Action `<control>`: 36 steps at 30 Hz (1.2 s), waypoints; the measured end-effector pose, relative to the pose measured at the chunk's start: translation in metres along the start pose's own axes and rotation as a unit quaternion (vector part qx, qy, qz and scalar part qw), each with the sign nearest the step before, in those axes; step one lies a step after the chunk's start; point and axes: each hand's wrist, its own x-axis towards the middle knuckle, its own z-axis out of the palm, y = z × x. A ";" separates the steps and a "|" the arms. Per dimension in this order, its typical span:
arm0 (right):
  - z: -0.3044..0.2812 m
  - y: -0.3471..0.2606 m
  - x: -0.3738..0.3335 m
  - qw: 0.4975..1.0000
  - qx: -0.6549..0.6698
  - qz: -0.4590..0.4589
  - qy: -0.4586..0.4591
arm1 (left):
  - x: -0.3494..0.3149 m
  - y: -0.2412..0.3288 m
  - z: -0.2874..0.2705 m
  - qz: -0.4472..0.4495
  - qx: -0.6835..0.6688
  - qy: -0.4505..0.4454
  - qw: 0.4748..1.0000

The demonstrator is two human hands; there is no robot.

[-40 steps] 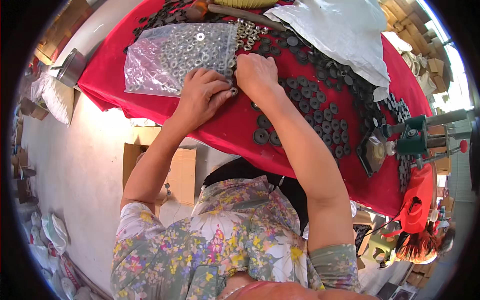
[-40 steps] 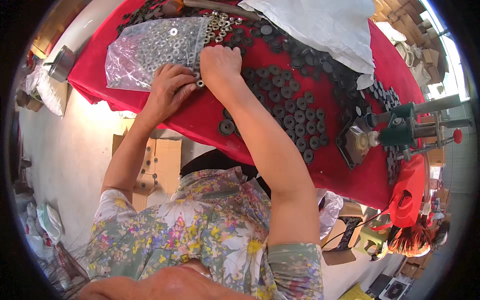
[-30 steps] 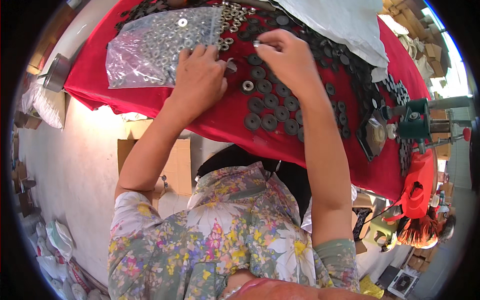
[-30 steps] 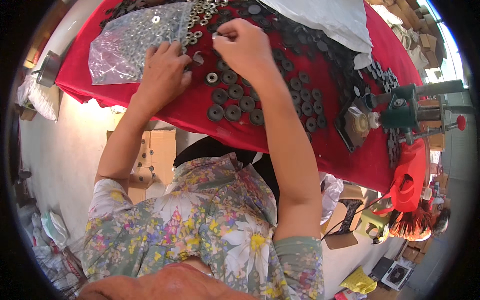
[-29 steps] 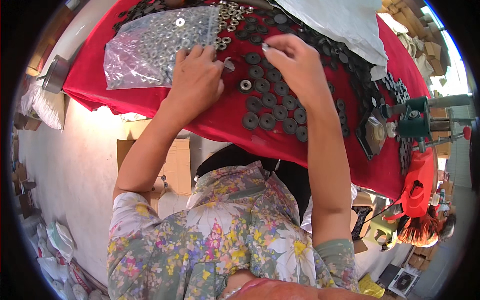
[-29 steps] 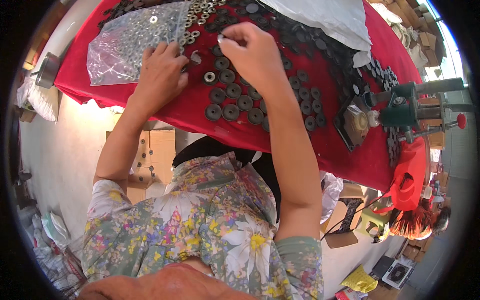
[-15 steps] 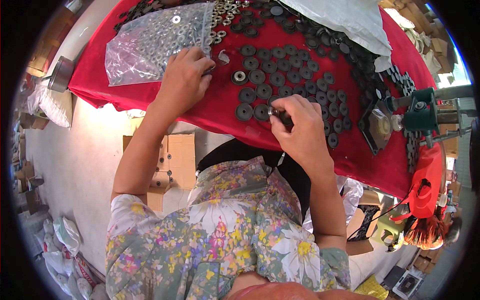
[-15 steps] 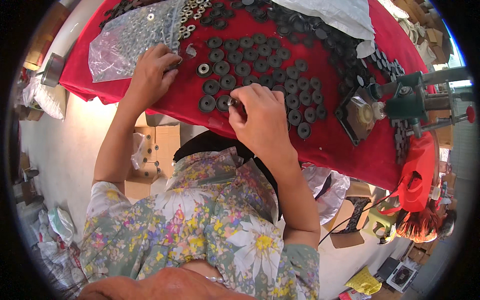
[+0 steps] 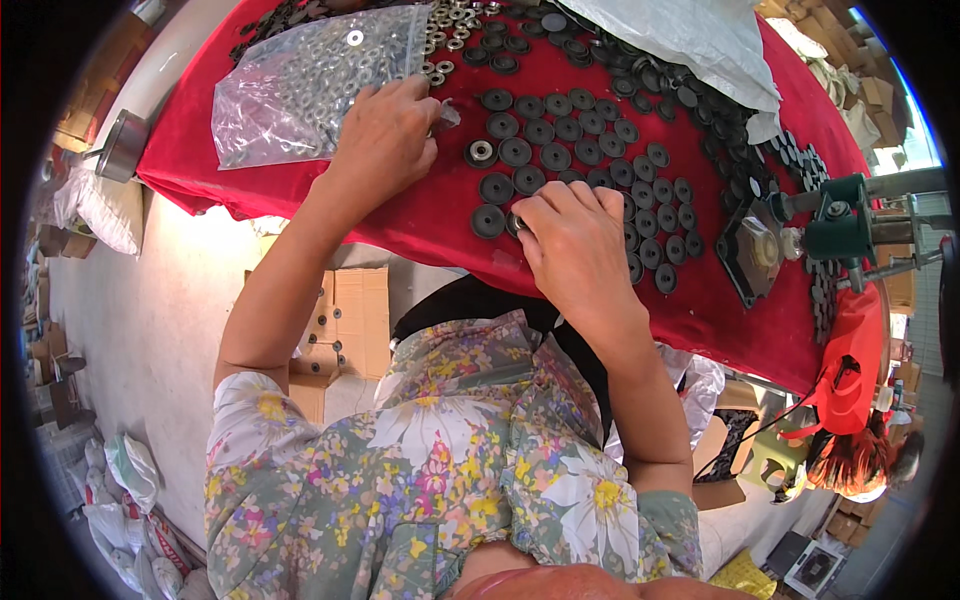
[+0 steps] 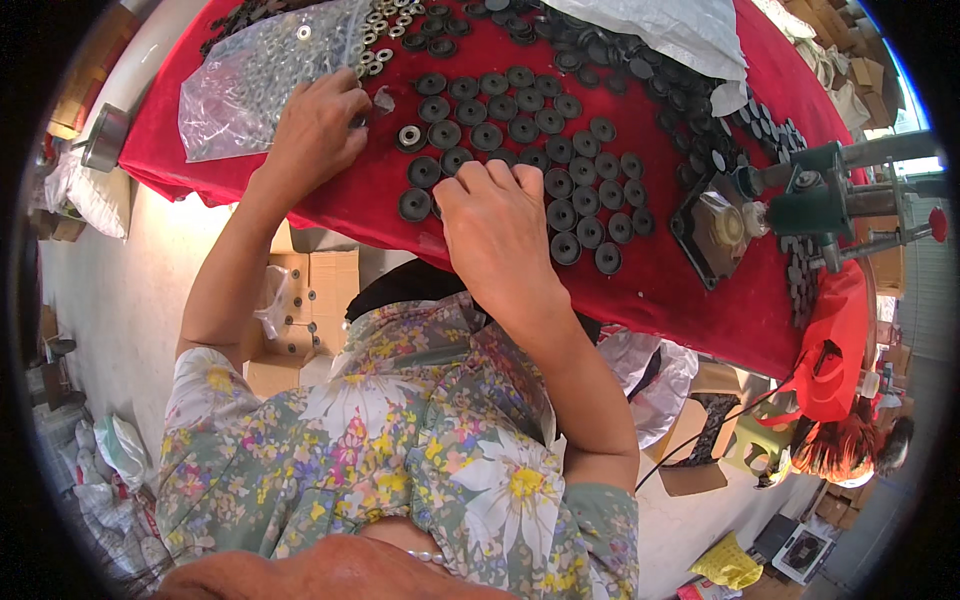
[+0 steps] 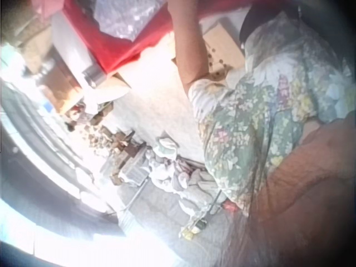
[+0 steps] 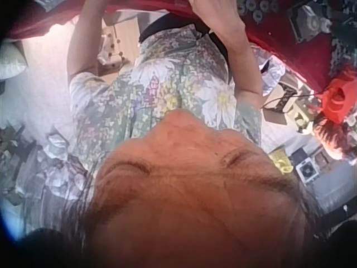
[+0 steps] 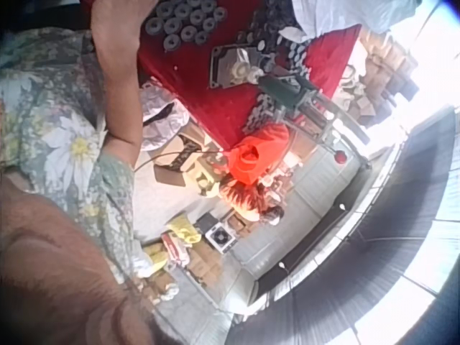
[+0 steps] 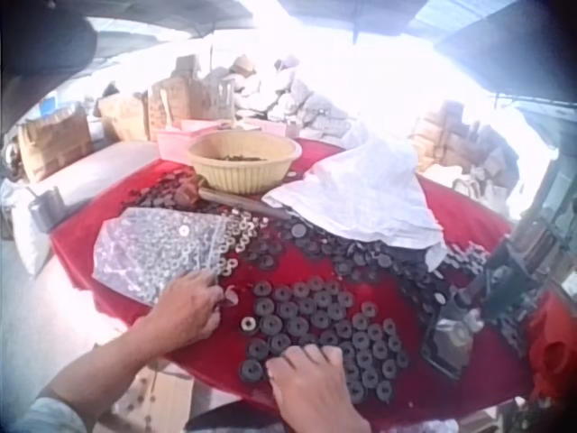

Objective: Assembling black rubber gaskets with silver metal rings.

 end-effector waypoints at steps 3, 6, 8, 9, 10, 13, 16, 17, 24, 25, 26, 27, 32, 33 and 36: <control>0.002 -0.001 0.000 1.000 0.004 0.003 -0.002 | -0.002 0.000 0.001 0.001 -0.021 0.012 1.000; 0.003 0.000 -0.002 0.999 0.027 0.028 -0.011 | -0.007 -0.001 0.005 0.009 -0.029 0.019 0.999; 0.001 0.000 -0.004 0.998 0.044 0.043 -0.016 | -0.009 -0.001 0.005 0.014 -0.030 0.028 0.999; -0.001 0.000 -0.005 0.997 0.056 0.052 -0.013 | -0.009 -0.001 0.005 0.009 -0.032 0.028 0.999; -0.002 0.000 -0.005 0.996 0.069 0.058 -0.010 | -0.010 -0.001 0.005 0.001 -0.032 0.028 0.999; -0.015 -0.004 -0.008 0.991 0.104 0.073 0.042 | -0.009 -0.005 0.004 -0.001 -0.040 0.014 0.999; -0.023 -0.005 -0.013 0.985 0.145 0.074 0.060 | -0.011 -0.017 0.002 0.004 -0.112 -0.003 0.994; -0.024 -0.005 -0.014 0.985 0.146 0.073 0.062 | -0.014 -0.020 0.001 0.005 -0.109 -0.003 0.994; -0.001 -0.002 0.046 0.982 0.179 0.028 0.057 | -0.040 -0.024 0.011 -0.035 -0.263 0.093 0.960; 0.006 -0.004 0.062 0.982 0.182 0.017 0.050 | -0.043 -0.023 0.012 -0.029 -0.257 0.121 0.958; 0.016 -0.003 0.075 0.982 0.181 0.018 0.052 | -0.044 -0.022 0.014 -0.026 -0.257 0.121 0.958; 0.027 -0.003 0.087 0.989 0.145 0.025 0.013 | -0.044 -0.020 0.015 -0.030 -0.261 0.134 0.956; 0.060 -0.005 0.127 0.994 0.064 0.022 -0.081 | -0.043 -0.018 0.015 -0.021 -0.267 0.153 0.951; 0.062 -0.006 0.131 0.994 0.058 -0.003 -0.088 | -0.043 -0.018 0.014 -0.012 -0.266 0.154 0.952; 0.067 -0.009 0.135 0.995 0.025 -0.023 -0.094 | -0.048 -0.018 0.013 -0.005 -0.257 0.164 0.952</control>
